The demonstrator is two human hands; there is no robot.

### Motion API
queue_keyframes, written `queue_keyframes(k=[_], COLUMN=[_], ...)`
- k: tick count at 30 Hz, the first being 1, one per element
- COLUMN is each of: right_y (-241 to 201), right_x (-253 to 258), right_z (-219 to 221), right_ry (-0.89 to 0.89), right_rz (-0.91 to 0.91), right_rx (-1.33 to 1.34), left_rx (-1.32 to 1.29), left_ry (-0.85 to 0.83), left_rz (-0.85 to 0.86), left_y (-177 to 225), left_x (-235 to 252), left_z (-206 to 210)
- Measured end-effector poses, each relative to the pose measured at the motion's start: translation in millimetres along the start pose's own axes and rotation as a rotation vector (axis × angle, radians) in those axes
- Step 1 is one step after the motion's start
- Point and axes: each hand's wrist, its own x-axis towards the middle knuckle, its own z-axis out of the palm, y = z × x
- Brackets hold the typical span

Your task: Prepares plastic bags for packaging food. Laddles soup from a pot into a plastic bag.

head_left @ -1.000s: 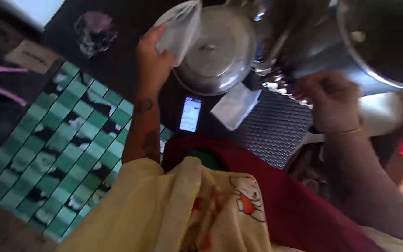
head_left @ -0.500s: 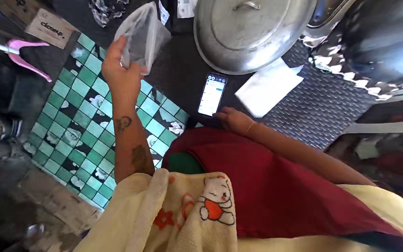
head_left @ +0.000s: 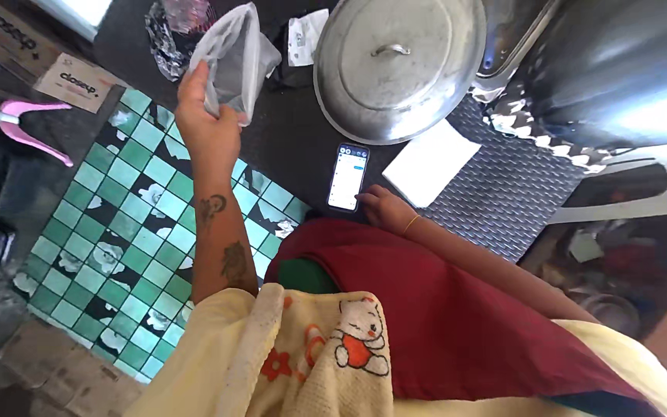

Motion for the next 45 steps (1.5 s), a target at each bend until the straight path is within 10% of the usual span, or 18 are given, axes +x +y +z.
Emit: queue_keyframes(k=[20, 38, 45], right_y=[11.9, 3.0, 2.8], right_x=[-5.9, -0.6, -28.6], right_z=[49.4, 49.2, -7.0], right_ry=[0.373, 0.297, 0.711], right_rz=[-0.137, -0.164, -0.023], right_rx=[0.138, 0.016, 0.086], left_rx=[0.137, 0.172, 0.164], left_ry=[0.026, -0.035, -0.068], left_rz=[-0.011, 0.052, 0.077], left_y=[-42.6, -34.7, -21.5], left_x=[22.2, 35.7, 38.7], left_z=[-33.5, -18.4, -1.7])
